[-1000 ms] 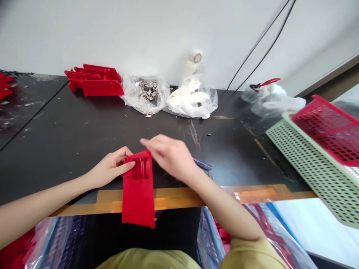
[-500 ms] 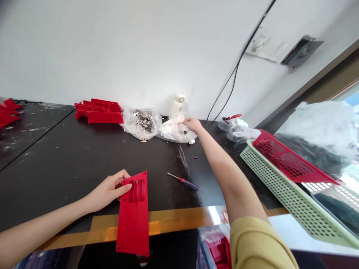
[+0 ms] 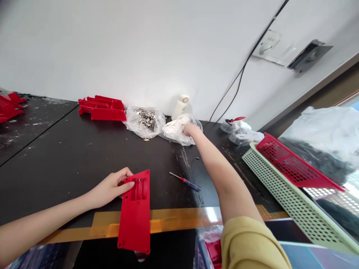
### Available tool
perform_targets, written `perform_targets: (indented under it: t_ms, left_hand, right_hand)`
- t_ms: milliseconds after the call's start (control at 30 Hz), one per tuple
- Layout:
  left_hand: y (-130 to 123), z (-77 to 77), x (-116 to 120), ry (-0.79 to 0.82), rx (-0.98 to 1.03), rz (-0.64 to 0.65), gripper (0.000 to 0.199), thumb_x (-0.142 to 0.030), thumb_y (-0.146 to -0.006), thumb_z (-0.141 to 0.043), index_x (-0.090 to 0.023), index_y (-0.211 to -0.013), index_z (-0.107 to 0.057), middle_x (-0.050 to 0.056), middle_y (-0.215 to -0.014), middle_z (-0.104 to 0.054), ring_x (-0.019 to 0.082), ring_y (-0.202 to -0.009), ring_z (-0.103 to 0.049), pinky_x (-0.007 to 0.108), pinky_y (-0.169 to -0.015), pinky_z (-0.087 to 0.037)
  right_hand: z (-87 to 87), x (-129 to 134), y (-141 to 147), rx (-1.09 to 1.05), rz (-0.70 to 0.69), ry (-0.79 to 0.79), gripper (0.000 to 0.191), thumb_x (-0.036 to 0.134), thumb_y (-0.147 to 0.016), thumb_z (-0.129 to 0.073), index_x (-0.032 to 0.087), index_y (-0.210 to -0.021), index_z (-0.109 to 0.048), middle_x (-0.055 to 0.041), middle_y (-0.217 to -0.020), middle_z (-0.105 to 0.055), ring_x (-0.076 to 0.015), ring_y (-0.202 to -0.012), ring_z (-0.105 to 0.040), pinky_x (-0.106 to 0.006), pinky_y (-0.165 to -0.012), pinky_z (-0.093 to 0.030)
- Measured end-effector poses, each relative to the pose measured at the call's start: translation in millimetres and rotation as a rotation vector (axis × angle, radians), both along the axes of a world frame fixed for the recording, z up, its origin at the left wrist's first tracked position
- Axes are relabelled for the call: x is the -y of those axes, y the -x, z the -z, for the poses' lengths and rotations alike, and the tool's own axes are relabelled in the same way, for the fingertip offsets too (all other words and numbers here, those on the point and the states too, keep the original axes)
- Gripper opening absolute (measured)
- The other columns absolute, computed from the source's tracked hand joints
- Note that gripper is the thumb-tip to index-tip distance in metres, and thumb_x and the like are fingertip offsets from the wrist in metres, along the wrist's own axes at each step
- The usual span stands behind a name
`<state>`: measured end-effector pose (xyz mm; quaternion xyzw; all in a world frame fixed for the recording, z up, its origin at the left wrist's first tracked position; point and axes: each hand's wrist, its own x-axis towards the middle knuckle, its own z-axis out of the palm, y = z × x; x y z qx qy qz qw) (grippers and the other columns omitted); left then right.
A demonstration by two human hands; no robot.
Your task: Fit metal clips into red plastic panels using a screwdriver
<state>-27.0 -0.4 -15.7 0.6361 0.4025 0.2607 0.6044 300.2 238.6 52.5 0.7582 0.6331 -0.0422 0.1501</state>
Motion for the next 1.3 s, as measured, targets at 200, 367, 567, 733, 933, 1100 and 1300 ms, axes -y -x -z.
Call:
perform_targets:
  t_ms: [200, 367, 567, 733, 933, 1100, 1300]
  left_hand:
    - [1.0, -2.8, -0.1, 0.001, -0.015, 0.006, 0.025, -0.044, -0.092, -0.055, -0.021, -0.091, -0.049, 0.001, -0.081, -0.072, 0.017, -0.07, -0.067, 0.027, -0.063, -0.051]
    - [0.6, -1.8, -2.2, -0.009, -0.028, 0.008, 0.022, -0.042, -0.092, -0.055, -0.02, -0.091, -0.049, 0.001, -0.08, -0.072, 0.015, -0.068, -0.066, 0.025, -0.061, -0.05]
    - [1.7, -0.5, -2.0, -0.003, -0.041, 0.011, 0.021, -0.041, -0.092, -0.055, -0.021, -0.092, -0.049, 0.002, -0.083, -0.072, 0.017, -0.072, -0.068, 0.027, -0.063, -0.051]
    - [2.0, -1.2, -1.4, 0.008, -0.038, 0.012, 0.021, -0.04, -0.092, -0.055, -0.021, -0.091, -0.048, 0.003, -0.084, -0.073, 0.018, -0.073, -0.069, 0.028, -0.064, -0.052]
    - [1.9, -0.6, -1.4, 0.014, -0.034, 0.015, 0.021, -0.04, -0.093, -0.055, -0.02, -0.092, -0.049, 0.003, -0.084, -0.073, 0.017, -0.071, -0.068, 0.028, -0.063, -0.051]
    - [2.8, -0.2, -1.0, 0.004, -0.041, 0.017, 0.021, -0.04, -0.093, -0.055, -0.02, -0.094, -0.05, 0.003, -0.083, -0.073, 0.017, -0.071, -0.068, 0.028, -0.063, -0.051]
    - [2.8, -4.3, -1.9, -0.029, -0.058, 0.026, 0.019, -0.039, -0.092, -0.056, -0.021, -0.095, -0.051, 0.001, -0.085, -0.072, 0.016, -0.073, -0.068, 0.027, -0.066, -0.051]
  right_hand:
    - [9.4, 5.0, -8.4, 0.016, -0.035, -0.131, 0.036, 0.036, -0.093, -0.06, 0.015, -0.122, -0.06, -0.0115, -0.125, -0.061, -0.0227, -0.11, -0.061, -0.045, -0.093, -0.053]
    - [7.5, 12.2, -17.5, -0.083, -0.065, -0.237, 0.031, 0.036, -0.094, -0.059, 0.015, -0.115, -0.062, -0.0091, -0.119, -0.064, -0.0212, -0.106, -0.063, -0.044, -0.092, -0.053]
    - [16.1, 24.4, -28.5, -0.298, -0.093, -0.404, 0.015, 0.021, -0.085, -0.068, 0.013, -0.098, -0.068, -0.0062, -0.099, -0.071, -0.0198, -0.097, -0.066, -0.042, -0.091, -0.053]
    - [17.3, 33.6, -28.9, -0.546, -0.057, -0.643, 0.013, 0.009, -0.072, -0.069, 0.013, -0.085, -0.07, -0.0091, -0.083, -0.074, -0.0267, -0.094, -0.069, -0.047, -0.097, -0.049]
    - [-0.6, 106.5, 23.6, -0.989, -0.093, -0.867, 0.02, 0.032, -0.094, -0.051, 0.021, -0.108, -0.059, -0.0075, -0.107, -0.074, -0.0164, -0.088, -0.073, -0.033, -0.075, -0.061]
    - [11.7, 217.2, 94.5, -1.375, -0.468, -0.439, 0.005, 0.025, -0.082, -0.073, 0.021, -0.08, -0.071, -0.0035, -0.097, -0.076, -0.015, -0.084, -0.073, -0.026, -0.071, -0.06]
    - [42.1, 246.9, 121.5, -1.137, -0.725, -0.422, 0.008, 0.014, -0.088, -0.065, 0.017, -0.087, -0.072, -0.0037, -0.088, -0.075, -0.0119, -0.08, -0.07, -0.023, -0.074, -0.056]
